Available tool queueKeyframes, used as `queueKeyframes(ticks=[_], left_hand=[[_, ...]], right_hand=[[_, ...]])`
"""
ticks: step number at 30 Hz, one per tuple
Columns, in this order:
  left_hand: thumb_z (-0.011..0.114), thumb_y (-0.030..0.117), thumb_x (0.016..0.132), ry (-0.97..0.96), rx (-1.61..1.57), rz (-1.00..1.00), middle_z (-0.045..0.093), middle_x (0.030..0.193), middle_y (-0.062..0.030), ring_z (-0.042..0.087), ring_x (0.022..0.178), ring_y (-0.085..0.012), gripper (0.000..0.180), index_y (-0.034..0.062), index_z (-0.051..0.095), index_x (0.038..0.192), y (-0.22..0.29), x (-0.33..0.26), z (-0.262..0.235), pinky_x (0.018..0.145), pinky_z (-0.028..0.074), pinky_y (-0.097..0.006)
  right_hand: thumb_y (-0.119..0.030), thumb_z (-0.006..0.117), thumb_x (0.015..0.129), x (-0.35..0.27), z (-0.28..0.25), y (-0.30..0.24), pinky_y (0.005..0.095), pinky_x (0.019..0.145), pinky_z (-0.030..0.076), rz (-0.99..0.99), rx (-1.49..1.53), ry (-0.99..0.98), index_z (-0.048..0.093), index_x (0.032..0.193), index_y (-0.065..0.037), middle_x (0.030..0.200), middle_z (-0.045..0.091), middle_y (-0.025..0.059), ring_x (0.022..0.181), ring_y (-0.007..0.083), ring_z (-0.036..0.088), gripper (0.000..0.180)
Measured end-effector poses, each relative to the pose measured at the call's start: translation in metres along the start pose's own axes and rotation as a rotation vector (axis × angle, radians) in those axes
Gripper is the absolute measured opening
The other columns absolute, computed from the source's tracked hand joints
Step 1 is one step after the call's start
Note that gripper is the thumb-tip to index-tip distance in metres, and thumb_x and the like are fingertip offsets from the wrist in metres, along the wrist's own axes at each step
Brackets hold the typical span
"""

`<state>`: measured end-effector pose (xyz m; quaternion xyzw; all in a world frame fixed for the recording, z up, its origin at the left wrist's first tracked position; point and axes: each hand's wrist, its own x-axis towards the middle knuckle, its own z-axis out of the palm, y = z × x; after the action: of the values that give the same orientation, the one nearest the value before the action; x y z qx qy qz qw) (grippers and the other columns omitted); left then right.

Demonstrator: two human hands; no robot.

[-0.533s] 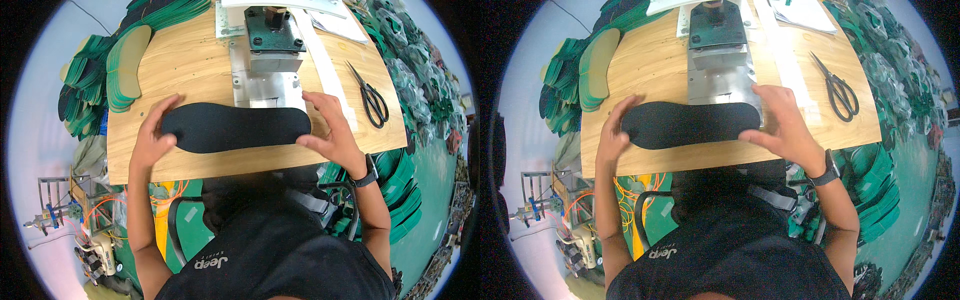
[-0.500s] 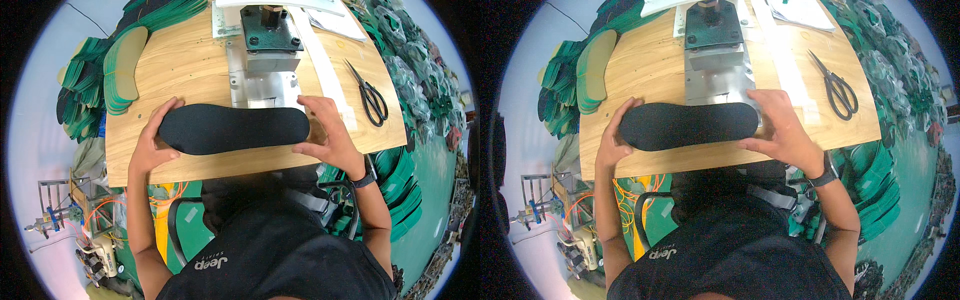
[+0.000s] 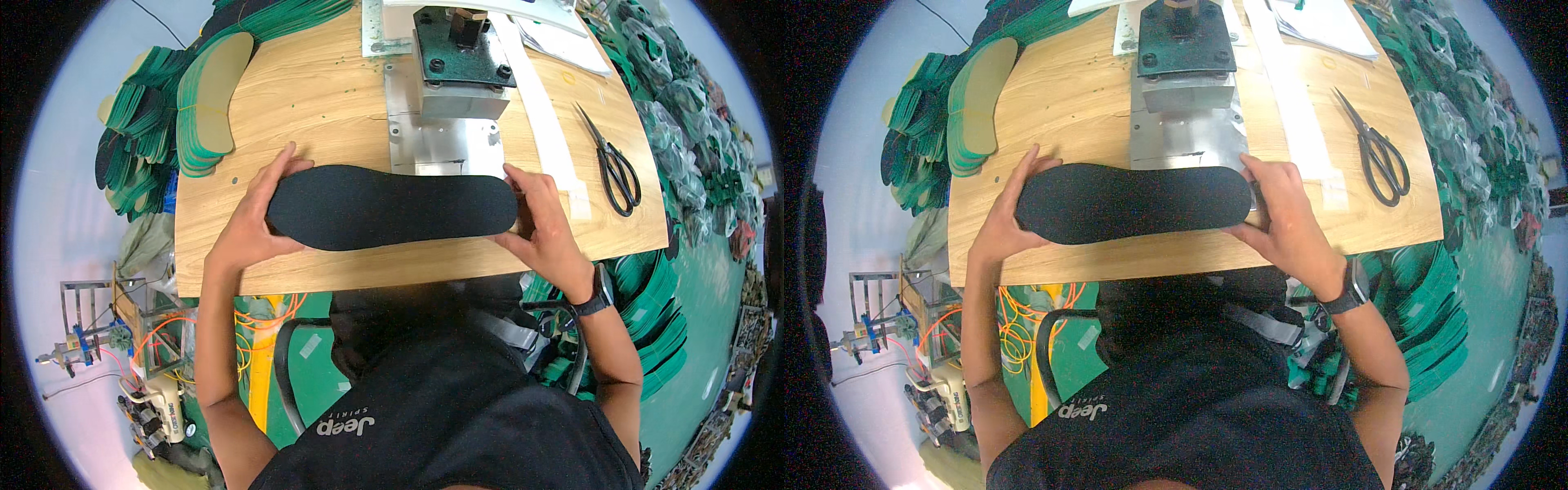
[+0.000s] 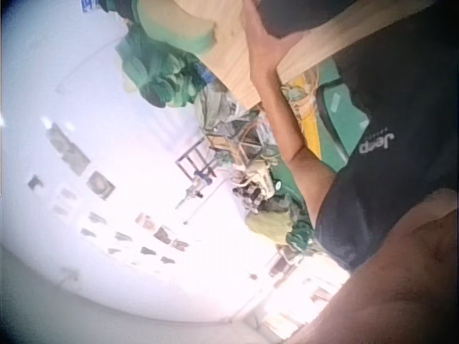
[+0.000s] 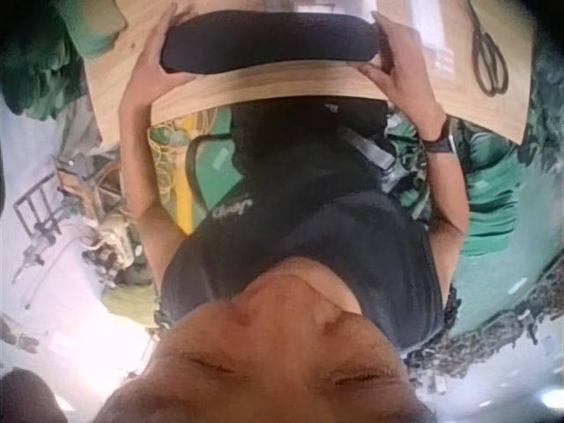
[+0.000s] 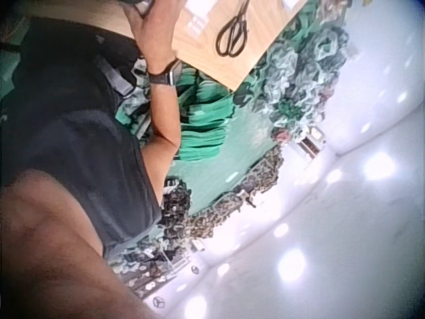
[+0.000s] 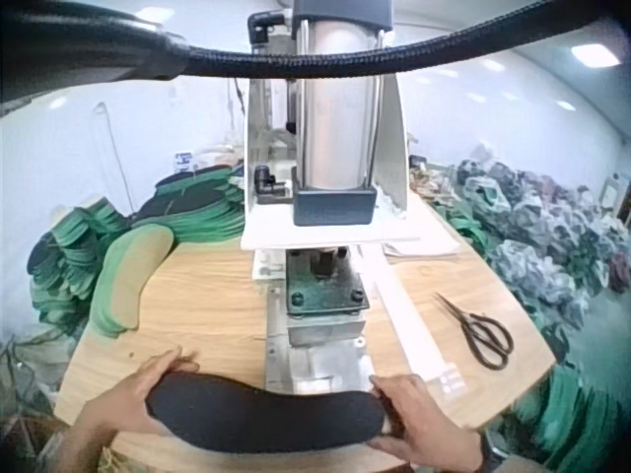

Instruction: The person handles stacks of shoe insoles and uses shears to cut a strip of labels. They position each insole and a label under a press machine to attach the label, then gather the insoles into a stack and secure them with a rubber band.

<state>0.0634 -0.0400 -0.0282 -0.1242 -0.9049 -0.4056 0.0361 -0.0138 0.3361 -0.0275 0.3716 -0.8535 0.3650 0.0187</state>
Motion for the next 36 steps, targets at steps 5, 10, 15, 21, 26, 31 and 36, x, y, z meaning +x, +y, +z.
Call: queueKeyframes(ticks=[5, 10, 15, 21, 26, 31, 36], left_hand=[[0.084, 0.013, 0.047, 0.085, 0.016, -0.082, 0.054, 0.128, -0.0158, 0.052, 0.117, -0.0274, 0.115, 0.0116, 0.027, 0.146, -0.012, 0.009, -0.004, 0.103, 0.037, -0.036], [0.084, 0.006, 0.051, 0.158, 0.076, -0.016, 0.055, 0.125, -0.0137, 0.055, 0.113, -0.026, 0.108, 0.0145, 0.031, 0.145, -0.028, 0.039, -0.012, 0.1, 0.041, -0.035], [0.086, 0.005, 0.048, 0.168, -0.04, -0.098, 0.056, 0.119, -0.014, 0.056, 0.109, -0.0234, 0.111, 0.0147, 0.032, 0.144, -0.032, 0.044, -0.015, 0.097, 0.043, -0.033], [0.084, 0.007, 0.051, 0.176, 0.014, -0.044, 0.05, 0.13, -0.0132, 0.054, 0.112, -0.0225, 0.109, 0.0144, 0.029, 0.145, -0.033, 0.042, -0.013, 0.099, 0.042, -0.033], [0.073, 0.01, 0.067, 0.268, -0.243, -0.156, 0.042, 0.138, -0.0157, 0.046, 0.122, -0.0233, 0.095, 0.0112, 0.021, 0.147, -0.013, 0.015, -0.007, 0.102, 0.037, -0.035], [0.06, 0.002, 0.08, 0.465, -0.209, -0.134, 0.052, 0.124, -0.0123, 0.054, 0.102, -0.016, 0.063, 0.0021, 0.036, 0.138, 0.002, -0.037, 0.011, 0.092, 0.042, -0.029], [0.058, -0.002, 0.082, 0.239, -0.121, -0.022, 0.064, 0.094, -0.0073, 0.06, 0.086, -0.0145, 0.024, -0.001, 0.063, 0.107, 0.049, -0.014, 0.051, 0.08, 0.048, -0.027]], right_hand=[[-0.01, 0.077, 0.067, 0.022, 0.007, 0.01, 0.0397, 0.087, 0.042, 0.011, -0.039, 0.049, 0.043, 0.127, 0.0, 0.108, 0.054, 0.0189, 0.1, 0.0342, 0.049, 0.07], [-0.013, 0.075, 0.071, 0.061, 0.017, 0.022, 0.0392, 0.081, 0.045, 0.069, 0.01, 0.113, 0.049, 0.118, 0.0, 0.093, 0.057, 0.0182, 0.089, 0.034, 0.052, 0.055], [-0.011, 0.073, 0.073, 0.07, 0.029, 0.029, 0.0386, 0.08, 0.046, 0.022, -0.037, 0.18, 0.05, 0.116, 0.0, 0.095, 0.056, 0.0188, 0.091, 0.0334, 0.051, 0.05], [-0.01, 0.073, 0.071, 0.064, 0.025, 0.021, 0.0385, 0.083, 0.045, 0.006, -0.077, 0.168, 0.049, 0.119, 0.0, 0.101, 0.058, 0.0183, 0.095, 0.0335, 0.051, 0.055], [-0.009, 0.072, 0.07, 0.028, -0.005, 0.012, 0.0388, 0.084, 0.044, -0.033, -0.039, 0.272, 0.051, 0.118, 0.0, 0.103, 0.059, 0.0168, 0.096, 0.0332, 0.051, 0.053], [-0.013, 0.074, 0.07, -0.046, -0.055, 0.025, 0.0386, 0.077, 0.043, 0.057, -0.469, 0.373, 0.059, 0.098, 0.0, 0.092, 0.058, 0.0144, 0.087, 0.0318, 0.053, 0.034], [-0.011, 0.071, 0.075, -0.056, -0.039, 0.034, 0.0369, 0.069, 0.044, 0.226, -0.513, 0.406, 0.061, 0.088, -0.001, 0.082, 0.056, 0.0121, 0.078, 0.0281, 0.052, 0.02]])
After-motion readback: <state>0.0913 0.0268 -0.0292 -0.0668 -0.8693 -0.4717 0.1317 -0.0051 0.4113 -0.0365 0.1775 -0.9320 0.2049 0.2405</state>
